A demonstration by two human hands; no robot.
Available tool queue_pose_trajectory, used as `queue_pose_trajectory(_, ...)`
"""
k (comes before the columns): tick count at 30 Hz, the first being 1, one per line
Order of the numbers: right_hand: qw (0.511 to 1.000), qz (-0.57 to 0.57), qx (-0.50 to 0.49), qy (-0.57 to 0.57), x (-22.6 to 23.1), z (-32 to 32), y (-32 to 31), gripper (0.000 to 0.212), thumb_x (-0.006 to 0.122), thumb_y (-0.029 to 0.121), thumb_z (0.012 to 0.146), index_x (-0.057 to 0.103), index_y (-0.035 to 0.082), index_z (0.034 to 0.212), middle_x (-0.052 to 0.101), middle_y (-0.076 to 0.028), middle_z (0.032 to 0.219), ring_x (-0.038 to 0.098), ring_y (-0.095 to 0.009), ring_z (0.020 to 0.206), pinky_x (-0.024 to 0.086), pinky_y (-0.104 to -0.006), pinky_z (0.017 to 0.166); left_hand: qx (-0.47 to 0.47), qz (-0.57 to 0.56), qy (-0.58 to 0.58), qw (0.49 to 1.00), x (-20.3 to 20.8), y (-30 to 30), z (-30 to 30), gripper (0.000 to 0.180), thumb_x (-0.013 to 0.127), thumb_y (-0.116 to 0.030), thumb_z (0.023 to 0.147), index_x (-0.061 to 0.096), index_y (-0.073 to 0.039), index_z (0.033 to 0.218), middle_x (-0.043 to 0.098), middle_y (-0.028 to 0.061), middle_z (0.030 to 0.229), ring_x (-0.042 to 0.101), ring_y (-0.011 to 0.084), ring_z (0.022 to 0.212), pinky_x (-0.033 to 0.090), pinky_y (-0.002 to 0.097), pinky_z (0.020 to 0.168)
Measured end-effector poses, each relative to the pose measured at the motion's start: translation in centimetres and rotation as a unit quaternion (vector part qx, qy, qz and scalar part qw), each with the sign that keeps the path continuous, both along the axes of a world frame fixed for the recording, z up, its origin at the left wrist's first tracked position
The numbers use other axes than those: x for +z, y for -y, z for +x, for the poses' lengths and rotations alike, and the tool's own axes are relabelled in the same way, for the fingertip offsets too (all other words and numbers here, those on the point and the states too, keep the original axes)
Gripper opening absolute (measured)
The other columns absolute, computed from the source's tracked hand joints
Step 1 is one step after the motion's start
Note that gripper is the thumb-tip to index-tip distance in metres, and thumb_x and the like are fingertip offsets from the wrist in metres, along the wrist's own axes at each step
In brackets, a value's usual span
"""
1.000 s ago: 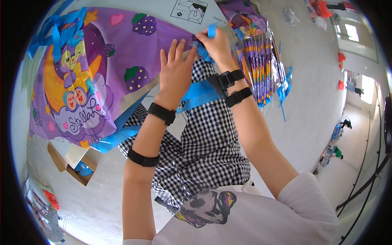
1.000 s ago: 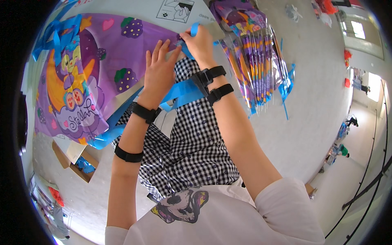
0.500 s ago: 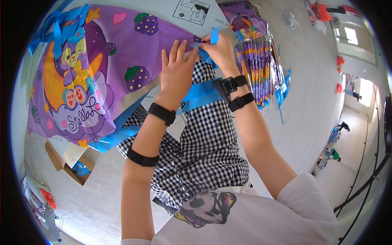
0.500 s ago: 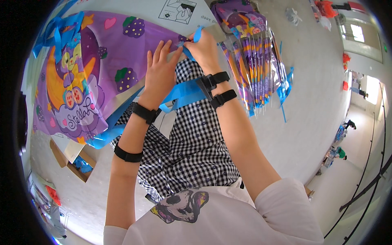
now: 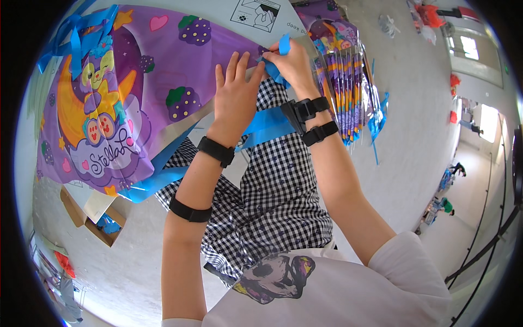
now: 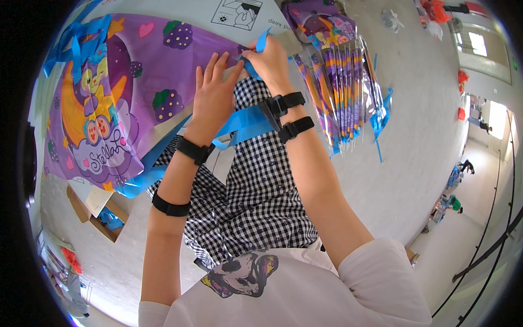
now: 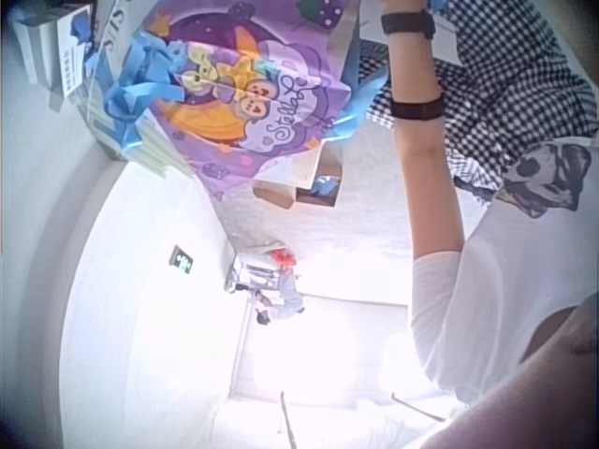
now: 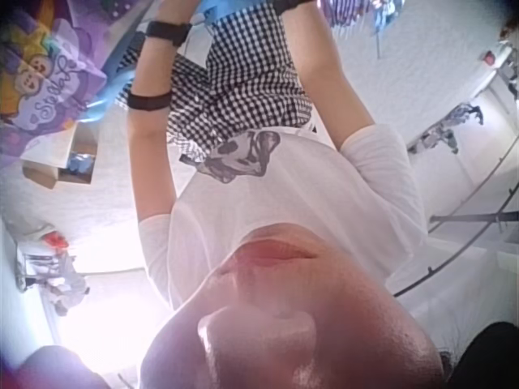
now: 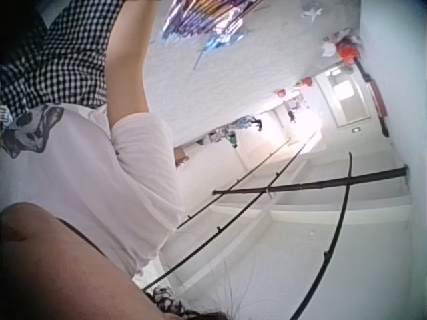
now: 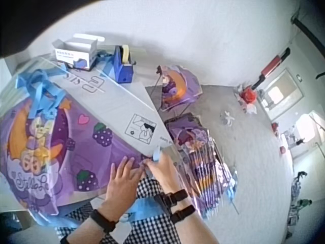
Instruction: Assembling a purple kite by attaching plastic supports and blue ribbons using adhesive tape.
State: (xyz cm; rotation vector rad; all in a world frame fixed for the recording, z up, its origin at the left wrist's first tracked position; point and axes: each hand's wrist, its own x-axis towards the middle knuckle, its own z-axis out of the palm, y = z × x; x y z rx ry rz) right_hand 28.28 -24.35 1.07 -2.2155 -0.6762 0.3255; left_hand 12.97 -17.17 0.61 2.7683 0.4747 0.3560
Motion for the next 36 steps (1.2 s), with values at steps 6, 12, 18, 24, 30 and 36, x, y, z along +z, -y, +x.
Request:
queue_pose_trajectory(6,0.999,0.027,-0.021,-0.026,0.5,0.9,0.2,0.023,0.077,0.019,0.073,0.065,0.001,0.080,0.069,-0.013,0.078,0.067,-0.027,0.073,0.051,-0.0359,0.066,-0.003,-0.016,-0.014,1.000,0.3,0.0,0.1,0.070,0.058,0.003,0.074,0.046,-0.019,0.139,0.036,0.0123,0.145,0.029,0.0322,0.140,0.029,0.0572,0.110)
queue_pose_trajectory(12,1.000,-0.026,0.001,0.002,1.0,-0.3,-0.1,0.028,0.078,0.024,0.073,0.064,0.002,0.084,0.069,-0.013,0.081,0.067,-0.031,0.076,0.051,-0.0384,0.066,0.000,0.001,-0.004,1.000,0.1,0.0,0.0,0.060,0.063,-0.001,0.077,0.050,-0.016,0.133,0.040,0.0126,0.143,0.031,0.0322,0.138,0.029,0.0566,0.109)
queue_pose_trajectory(18,0.995,-0.095,-0.011,0.024,0.7,-0.6,-0.4,0.034,0.079,0.027,0.071,0.063,0.003,0.089,0.069,-0.015,0.088,0.066,-0.035,0.083,0.051,-0.0436,0.069,0.000,-0.012,-0.002,1.000,0.2,0.1,0.1,0.061,0.064,-0.002,0.076,0.049,-0.016,0.133,0.040,0.0129,0.144,0.031,0.0324,0.138,0.028,0.0566,0.110)
queue_pose_trajectory(24,0.994,-0.109,-0.011,0.013,0.9,-0.6,-0.4,0.035,0.080,0.026,0.071,0.063,0.002,0.090,0.068,-0.014,0.090,0.066,-0.035,0.085,0.050,-0.0444,0.071,-0.004,-0.039,0.004,0.999,0.4,0.0,0.0,0.064,0.055,0.006,0.072,0.051,-0.016,0.132,0.036,0.0134,0.146,0.028,0.0325,0.140,0.026,0.0578,0.111)
queue_pose_trajectory(30,0.994,-0.106,0.012,0.034,1.4,-1.5,0.1,0.040,0.078,0.023,0.073,0.058,0.000,0.100,0.066,-0.016,0.101,0.063,-0.037,0.094,0.049,-0.0451,0.076,0.015,-0.141,0.012,0.990,0.5,-0.5,0.3,0.068,0.055,0.002,0.074,0.043,-0.017,0.138,0.038,0.0118,0.145,0.031,0.0332,0.139,0.027,0.0575,0.111)
queue_pose_trajectory(36,0.995,-0.074,0.007,0.060,0.0,-1.7,2.6,0.052,0.075,0.018,0.075,0.053,-0.002,0.118,0.061,-0.021,0.112,0.058,-0.039,0.105,0.048,-0.0441,0.085,0.034,0.070,-0.073,0.994,1.0,1.5,1.2,0.070,0.058,-0.006,0.080,0.035,-0.011,0.145,0.044,0.0105,0.140,0.035,0.0268,0.138,0.027,0.0498,0.113)
